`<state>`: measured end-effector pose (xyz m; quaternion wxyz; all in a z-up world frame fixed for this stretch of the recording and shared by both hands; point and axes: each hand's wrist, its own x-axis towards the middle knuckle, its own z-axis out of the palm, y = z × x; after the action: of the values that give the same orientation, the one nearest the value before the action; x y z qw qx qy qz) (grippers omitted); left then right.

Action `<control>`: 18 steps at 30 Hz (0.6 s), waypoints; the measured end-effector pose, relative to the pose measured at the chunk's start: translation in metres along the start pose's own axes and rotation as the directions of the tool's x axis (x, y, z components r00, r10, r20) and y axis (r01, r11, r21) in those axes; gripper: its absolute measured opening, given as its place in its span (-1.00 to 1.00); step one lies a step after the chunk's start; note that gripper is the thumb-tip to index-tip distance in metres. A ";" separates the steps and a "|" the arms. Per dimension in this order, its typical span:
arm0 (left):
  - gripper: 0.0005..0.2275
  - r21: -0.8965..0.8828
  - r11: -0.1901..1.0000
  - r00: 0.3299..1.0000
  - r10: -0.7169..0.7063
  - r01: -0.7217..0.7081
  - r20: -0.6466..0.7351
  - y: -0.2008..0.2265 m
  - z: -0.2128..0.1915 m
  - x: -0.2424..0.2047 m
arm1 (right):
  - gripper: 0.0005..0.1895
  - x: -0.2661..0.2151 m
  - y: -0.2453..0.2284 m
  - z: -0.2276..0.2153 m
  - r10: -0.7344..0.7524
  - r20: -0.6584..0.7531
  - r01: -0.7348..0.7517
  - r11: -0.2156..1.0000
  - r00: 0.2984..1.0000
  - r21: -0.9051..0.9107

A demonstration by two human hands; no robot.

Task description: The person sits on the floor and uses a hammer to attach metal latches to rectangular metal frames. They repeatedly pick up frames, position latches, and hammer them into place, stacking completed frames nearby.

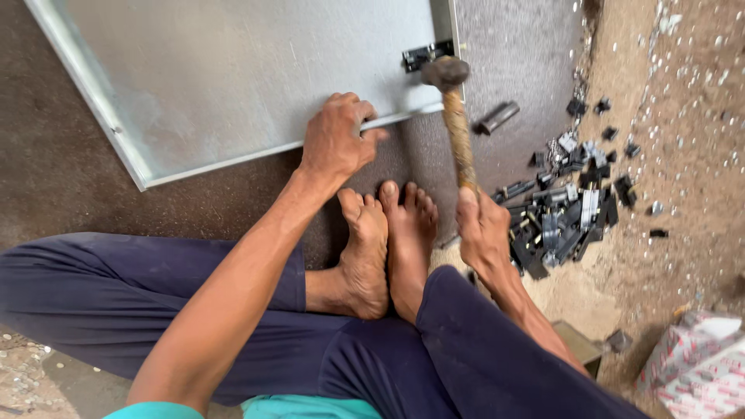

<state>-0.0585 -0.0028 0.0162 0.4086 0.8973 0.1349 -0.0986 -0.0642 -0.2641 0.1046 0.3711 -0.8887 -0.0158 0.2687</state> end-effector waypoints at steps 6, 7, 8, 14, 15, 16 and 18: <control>-0.80 -0.286 0.948 0.963 0.060 -0.137 -0.264 -0.001 -0.021 0.106 | -0.52 -0.008 0.002 -0.018 -0.342 -0.159 0.350 0.936 0.926 0.026; -0.79 -0.360 0.932 0.980 -0.036 -0.037 -0.196 -0.001 -0.022 0.116 | -0.52 -0.003 0.010 -0.014 -0.379 -0.150 0.383 0.924 0.913 0.000; -0.76 -0.332 0.943 0.984 -0.072 0.013 -0.165 -0.001 -0.023 0.125 | -0.52 0.006 0.018 -0.007 -0.415 -0.140 0.416 0.909 0.899 -0.026; -0.68 -0.185 0.982 0.981 -0.067 0.033 -0.185 0.001 -0.024 0.140 | -0.49 0.002 0.033 -0.014 -0.122 -0.033 0.109 0.957 0.992 -0.270; -0.71 -0.151 0.986 0.983 -0.097 0.073 -0.156 0.004 -0.022 0.140 | -0.49 -0.001 0.029 -0.015 -0.236 -0.061 0.205 0.924 0.970 -0.323; -0.74 -0.116 0.987 0.983 -0.127 0.113 -0.129 0.003 -0.024 0.140 | -0.51 0.004 0.024 -0.016 -0.326 -0.117 0.309 0.940 0.938 -0.144; -0.67 -0.050 0.998 0.982 -0.041 0.032 -0.186 0.000 -0.025 0.139 | -0.54 0.014 0.016 -0.026 -0.456 -0.284 0.504 0.854 0.844 0.128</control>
<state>0.0747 0.0388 -0.0078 0.4134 0.8901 0.1912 -0.0182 -0.0421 -0.2893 0.1018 0.5122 -0.8408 -0.1662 0.0561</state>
